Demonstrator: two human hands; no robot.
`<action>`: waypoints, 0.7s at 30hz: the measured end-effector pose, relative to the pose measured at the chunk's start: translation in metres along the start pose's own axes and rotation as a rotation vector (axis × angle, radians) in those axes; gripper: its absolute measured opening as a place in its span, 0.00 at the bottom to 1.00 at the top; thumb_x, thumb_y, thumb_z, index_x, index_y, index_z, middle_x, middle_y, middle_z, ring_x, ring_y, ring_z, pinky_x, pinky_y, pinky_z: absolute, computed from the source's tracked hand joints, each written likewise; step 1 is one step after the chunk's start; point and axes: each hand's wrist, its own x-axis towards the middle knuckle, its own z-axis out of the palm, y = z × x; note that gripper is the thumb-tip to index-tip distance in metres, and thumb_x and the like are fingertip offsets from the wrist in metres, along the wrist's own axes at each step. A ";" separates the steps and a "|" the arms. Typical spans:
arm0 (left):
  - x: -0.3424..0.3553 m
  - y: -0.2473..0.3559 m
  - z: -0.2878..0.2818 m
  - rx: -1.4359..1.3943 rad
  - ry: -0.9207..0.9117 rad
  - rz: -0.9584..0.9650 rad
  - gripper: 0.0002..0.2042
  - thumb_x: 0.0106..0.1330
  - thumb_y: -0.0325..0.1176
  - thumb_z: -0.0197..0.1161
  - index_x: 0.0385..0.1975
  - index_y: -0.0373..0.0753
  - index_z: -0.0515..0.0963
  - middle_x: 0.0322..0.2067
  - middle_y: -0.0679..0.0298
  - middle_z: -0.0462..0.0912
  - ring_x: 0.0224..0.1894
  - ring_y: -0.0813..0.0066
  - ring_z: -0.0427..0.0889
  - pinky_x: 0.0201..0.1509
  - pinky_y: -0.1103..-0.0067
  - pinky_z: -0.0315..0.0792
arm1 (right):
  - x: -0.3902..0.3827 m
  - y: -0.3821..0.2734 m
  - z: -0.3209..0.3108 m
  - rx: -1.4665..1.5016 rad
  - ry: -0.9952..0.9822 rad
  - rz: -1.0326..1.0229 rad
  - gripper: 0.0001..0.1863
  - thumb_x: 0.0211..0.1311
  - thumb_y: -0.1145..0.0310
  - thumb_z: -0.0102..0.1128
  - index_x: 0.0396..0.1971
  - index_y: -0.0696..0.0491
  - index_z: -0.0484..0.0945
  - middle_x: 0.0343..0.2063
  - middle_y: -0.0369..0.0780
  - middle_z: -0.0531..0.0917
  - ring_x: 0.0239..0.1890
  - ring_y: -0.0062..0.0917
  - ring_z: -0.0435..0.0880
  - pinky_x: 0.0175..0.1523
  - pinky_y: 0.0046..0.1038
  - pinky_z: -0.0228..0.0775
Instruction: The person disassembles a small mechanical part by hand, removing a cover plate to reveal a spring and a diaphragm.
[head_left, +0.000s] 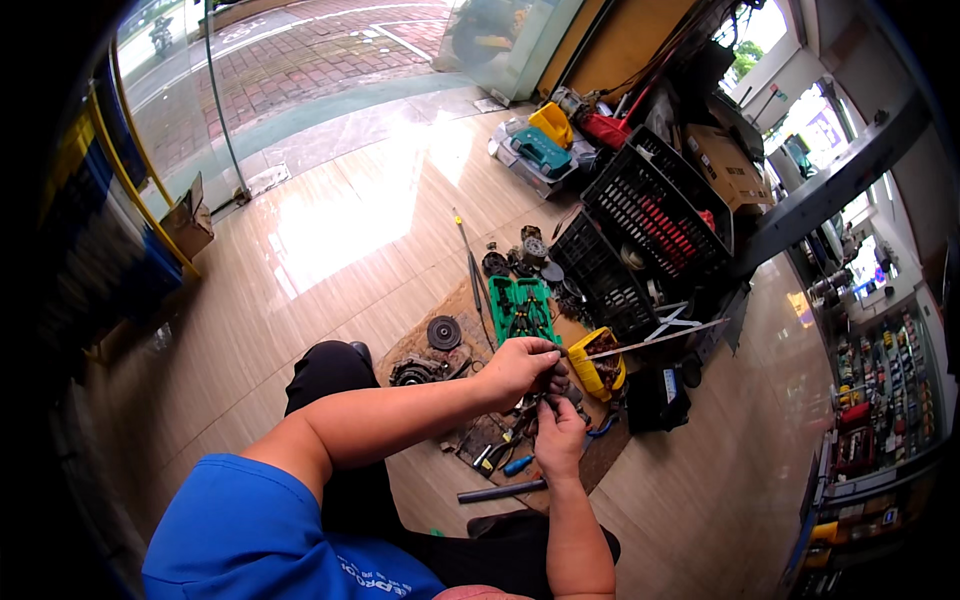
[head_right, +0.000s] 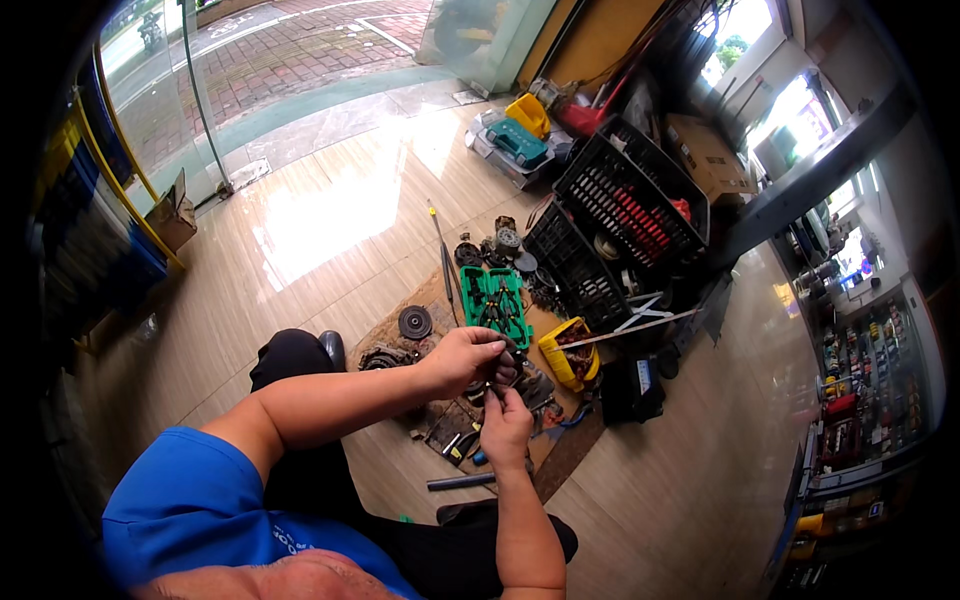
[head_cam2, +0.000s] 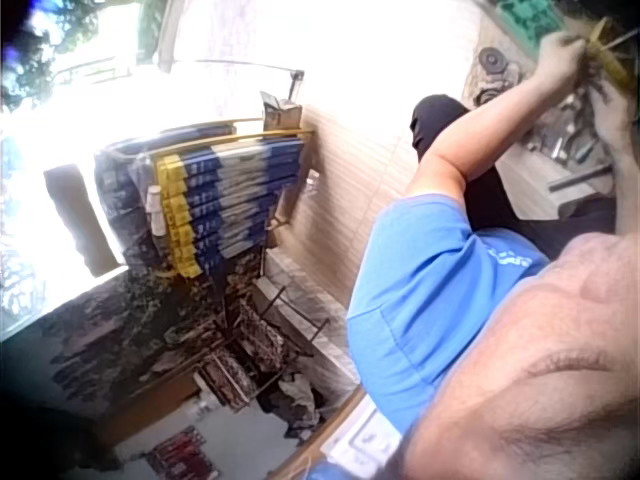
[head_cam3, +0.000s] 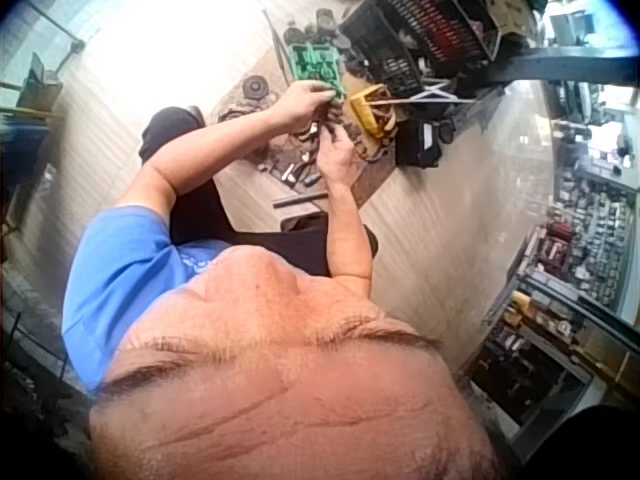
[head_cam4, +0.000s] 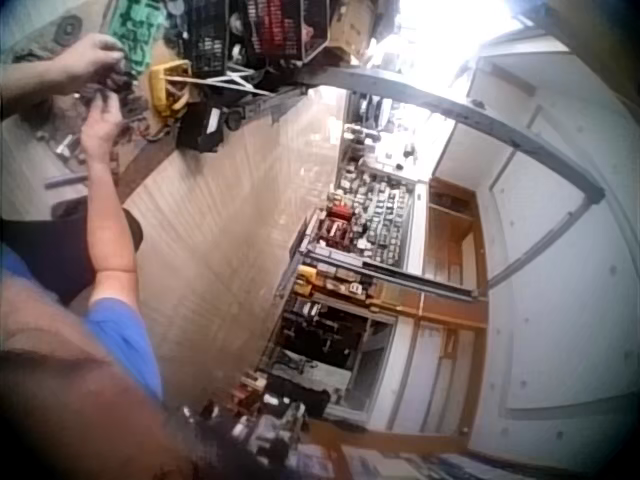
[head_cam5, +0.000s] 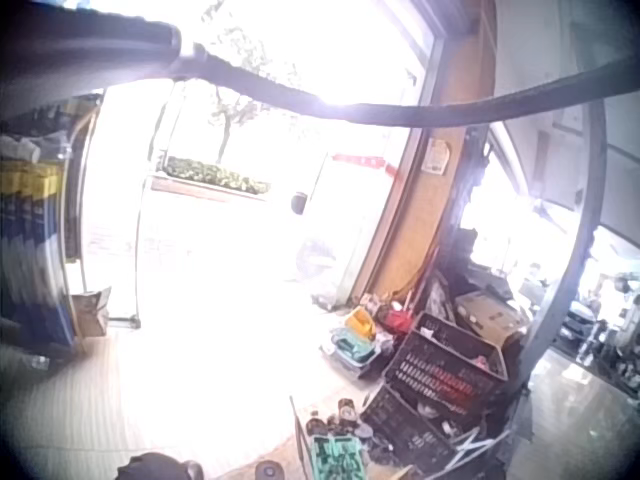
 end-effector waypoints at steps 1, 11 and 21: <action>-0.001 0.002 0.001 -0.015 0.001 0.004 0.07 0.72 0.28 0.53 0.44 0.31 0.74 0.33 0.58 0.82 0.33 0.68 0.83 0.42 0.72 0.79 | -0.001 -0.004 0.001 0.000 -0.003 0.011 0.07 0.67 0.72 0.56 0.38 0.60 0.79 0.21 0.31 0.78 0.21 0.11 0.73 0.27 0.18 0.65; 0.003 0.015 -0.001 -0.066 0.009 0.034 0.07 0.72 0.28 0.53 0.44 0.33 0.75 0.32 0.59 0.81 0.32 0.68 0.82 0.40 0.71 0.78 | 0.000 -0.003 0.001 -0.034 -0.024 -0.022 0.07 0.67 0.72 0.56 0.39 0.60 0.79 0.20 0.31 0.78 0.21 0.11 0.73 0.26 0.18 0.66; 0.016 0.051 -0.018 -0.138 -0.022 0.247 0.10 0.73 0.30 0.53 0.48 0.34 0.76 0.31 0.64 0.81 0.33 0.72 0.81 0.39 0.74 0.78 | 0.000 -0.024 -0.013 -0.156 0.005 -0.091 0.07 0.67 0.73 0.56 0.40 0.60 0.80 0.23 0.32 0.80 0.21 0.11 0.73 0.28 0.17 0.66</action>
